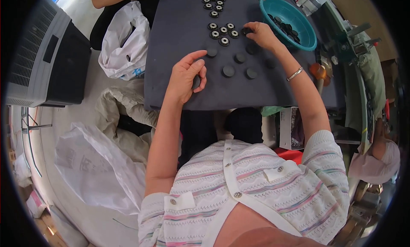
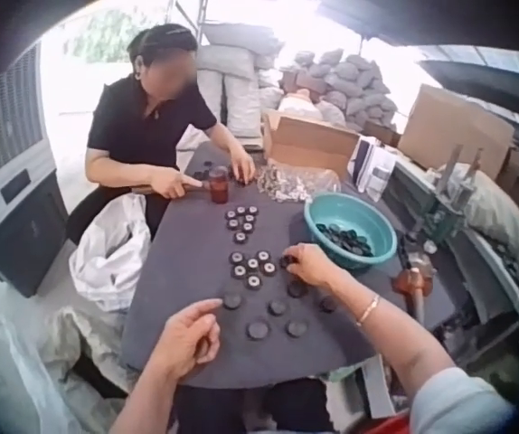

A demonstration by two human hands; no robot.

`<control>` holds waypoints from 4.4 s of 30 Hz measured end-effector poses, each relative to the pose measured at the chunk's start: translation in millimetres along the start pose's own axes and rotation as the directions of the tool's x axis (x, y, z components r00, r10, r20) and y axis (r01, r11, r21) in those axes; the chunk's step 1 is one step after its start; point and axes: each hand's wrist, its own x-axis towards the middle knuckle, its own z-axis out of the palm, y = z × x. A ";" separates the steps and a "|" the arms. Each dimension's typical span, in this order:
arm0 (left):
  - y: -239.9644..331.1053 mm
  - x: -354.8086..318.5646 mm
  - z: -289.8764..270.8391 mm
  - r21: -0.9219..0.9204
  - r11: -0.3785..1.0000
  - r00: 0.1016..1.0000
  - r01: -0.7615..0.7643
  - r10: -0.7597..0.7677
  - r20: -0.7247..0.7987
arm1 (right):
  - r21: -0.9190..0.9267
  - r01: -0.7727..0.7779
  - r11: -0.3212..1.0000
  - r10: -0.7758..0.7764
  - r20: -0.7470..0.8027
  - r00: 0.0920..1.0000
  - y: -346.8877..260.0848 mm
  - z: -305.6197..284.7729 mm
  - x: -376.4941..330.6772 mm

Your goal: The person assembles small industrial components by hand and with a mallet, fitting rubber rings and metal inserts together on an assembly table.

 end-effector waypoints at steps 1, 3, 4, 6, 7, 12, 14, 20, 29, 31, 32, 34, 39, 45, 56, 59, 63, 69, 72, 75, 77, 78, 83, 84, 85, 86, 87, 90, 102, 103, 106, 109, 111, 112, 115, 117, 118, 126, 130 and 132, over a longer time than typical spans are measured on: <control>0.1 0.6 -0.1 0.010 1.000 1.000 -0.003 0.003 0.000 | -0.012 0.002 1.000 -0.002 -0.015 1.000 0.6 0.5 1.8; -0.2 0.1 0.1 0.019 1.000 1.000 0.000 0.000 -0.002 | -0.082 0.019 0.996 -0.022 -0.036 0.999 1.8 1.0 5.2; -0.3 -0.1 0.4 0.026 1.000 1.000 -0.005 0.005 -0.002 | -0.080 0.018 0.997 -0.020 -0.031 0.999 1.5 0.4 6.0; -0.3 0.3 0.8 0.032 0.999 1.000 -0.005 0.005 -0.003 | -0.050 -0.006 0.999 0.006 0.013 1.000 0.9 -1.6 6.9; -0.3 0.3 1.1 0.033 0.999 1.000 -0.005 0.005 -0.005 | -0.049 -0.007 0.999 0.007 0.018 1.000 0.0 -3.0 7.5; -0.5 1.6 1.5 0.040 0.999 1.000 0.004 -0.004 -0.004 | -0.031 0.013 0.999 -0.011 0.048 0.999 4.0 -2.3 10.7; -0.9 2.4 0.0 0.024 1.000 1.000 0.006 -0.006 0.005 | -0.030 0.018 0.999 -0.016 0.068 0.998 4.6 -1.9 14.3; 2.9 3.5 0.2 0.006 1.000 1.000 0.018 -0.018 -0.001 | -0.333 0.083 0.939 -0.064 0.067 0.996 -14.1 -1.1 23.6; -0.4 0.2 -2.1 -0.032 0.999 1.000 -0.003 0.003 0.007 | -0.406 -0.063 0.912 0.072 0.008 0.997 -19.8 2.0 16.0; 0.7 1.0 -3.5 -0.045 0.999 1.000 -0.014 0.015 0.011 | -0.422 -0.116 0.899 0.137 0.019 0.990 -14.7 -2.2 7.8; 0.5 0.7 -3.0 -0.063 0.998 1.000 -0.008 0.009 0.010 | -0.425 -0.112 0.898 0.130 0.012 0.991 -10.9 -4.4 3.3; 0.7 2.3 -2.0 -0.114 0.993 1.000 -0.008 0.010 0.011 | -0.390 -0.178 0.903 0.195 0.004 0.981 -6.2 -9.4 -4.6; 1.1 1.9 -10.0 -0.205 0.979 1.000 0.008 -0.013 -0.022 | -0.330 0.104 0.938 -0.169 -0.177 0.970 -106.0 -12.0 -51.2; -4.2 5.6 -4.2 -0.133 0.991 0.980 -0.033 0.006 -0.198 | 0.099 0.541 0.835 -0.528 -0.131 0.839 -191.4 32.6 -87.6; -20.1 3.5 1.1 0.162 0.942 0.938 -0.295 0.318 -0.137 | -0.044 0.397 0.917 -0.397 0.018 0.918 -198.1 35.5 -101.0; -12.7 -13.9 8.2 0.119 0.956 0.940 -0.270 0.288 -0.181 | 0.089 0.345 0.934 -0.350 0.047 0.936 -179.0 14.7 -102.3; -30.5 -25.8 -2.2 0.447 0.809 0.854 -0.381 0.493 -0.166 | 0.129 0.321 0.938 -0.301 -0.152 0.941 -123.9 -9.9 -73.0; -27.4 -22.6 5.5 0.583 0.717 0.840 -0.382 0.532 -0.104 | -0.031 0.189 0.981 -0.189 0.023 0.982 -93.3 -9.3 -28.8; -27.9 -20.5 4.7 0.562 0.730 0.841 -0.389 0.530 -0.106 | -0.085 0.179 0.980 -0.172 0.089 0.981 -84.6 6.1 -11.6; -26.3 -20.8 5.5 0.562 0.735 0.845 -0.381 0.523 -0.110 | -0.144 0.172 0.975 -0.153 0.137 0.979 -80.3 15.7 -3.8; -25.9 -20.7 4.6 0.564 0.737 0.846 -0.372 0.519 -0.120 | -0.143 0.178 0.974 -0.155 0.158 0.975 -83.8 15.8 -1.6; -25.9 -20.5 4.4 0.566 0.737 0.846 -0.370 0.519 -0.122 | -0.147 0.181 0.972 -0.155 0.173 0.973 -85.4 14.8 -0.5; -26.2 -19.2 3.8 0.550 0.752 0.848 -0.363 0.511 -0.138 | -0.133 0.207 0.969 -0.180 0.189 0.965 -85.8 12.3 3.0; -26.6 -19.2 3.4 0.554 0.748 0.847 -0.366 0.515 -0.136 | -0.128 0.216 0.968 -0.188 0.201 0.961 -86.4 11.5 3.9; -26.4 -18.7 3.6 0.552 0.752 0.849 -0.360 0.510 -0.139 | -0.125 0.213 0.969 -0.185 0.206 0.961 -87.1 10.5 4.3; -26.0 -18.2 3.9 0.549 0.755 0.850 -0.359 0.508 -0.142 | -0.116 0.209 0.971 -0.182 0.207 0.961 -87.9 10.1 4.6; -25.8 -17.8 4.3 0.545 0.758 0.851 -0.358 0.505 -0.144 | -0.106 0.205 0.973 -0.179 0.210 0.961 -87.7 10.8 4.2; -25.0 -17.1 4.9 0.552 0.750 0.848 -0.365 0.513 -0.136 | -0.086 0.259 0.962 -0.246 0.135 0.960 -83.9 14.1 1.8; -29.9 -17.6 3.6 0.562 0.739 0.832 -0.372 0.534 -0.151 | -0.291 0.272 0.917 -0.213 0.219 0.952 -95.8 18.7 -10.5; -32.1 -17.6 4.3 0.546 0.759 0.837 -0.356 0.518 -0.175 | -0.357 0.258 0.898 -0.179 0.240 0.954 -102.2 16.6 -13.4; -30.7 -15.8 2.8 0.580 0.719 0.821 -0.383 0.553 -0.144 | -0.491 0.248 0.835 -0.242 0.079 0.967 -129.7 15.6 -13.8; -27.3 -20.3 -0.3 0.618 0.693 0.813 -0.372 0.565 -0.144 | -0.436 0.350 0.829 -0.377 0.026 0.926 -178.8 18.7 4.5; -25.8 -18.6 -3.6 0.634 0.666 0.797 -0.392 0.590 -0.128 | -0.145 0.529 0.836 -0.527 0.054 0.848 -200.9 42.0 30.6; -27.6 -18.4 -6.7 0.643 0.655 0.799 -0.397 0.591 -0.109 | -0.045 0.531 0.846 -0.526 0.089 0.846 -212.7 52.9 39.8; -28.4 -11.6 -2.6 0.635 0.636 0.790 -0.440 0.610 -0.063 | -0.082 0.460 0.884 -0.452 0.102 0.886 -220.2 79.0 58.8; -31.5 -3.8 10.9 0.633 0.633 0.800 -0.446 0.599 -0.035 | -0.094 0.412 0.906 -0.403 0.099 0.910 -201.5 93.3 67.1; -34.1 -3.4 9.6 0.642 0.636 0.801 -0.429 0.596 -0.055 | -0.077 0.423 0.903 -0.420 0.057 0.906 -195.6 100.5 72.8; -34.0 -18.2 -0.1 0.451 0.827 0.884 -0.335 0.442 -0.154 | 0.401 0.376 0.835 -0.234 -0.359 0.903 -149.6 10.0 -26.4; -32.9 -16.6 10.8 0.474 0.809 0.882 -0.347 0.453 -0.127 | 0.827 0.141 0.544 0.315 -0.358 0.879 -57.7 -93.2 -139.8; -31.0 -17.1 11.7 0.479 0.805 0.881 -0.350 0.457 -0.125 | 0.823 0.218 0.524 0.542 -0.519 0.661 -4.5 -135.0 -191.8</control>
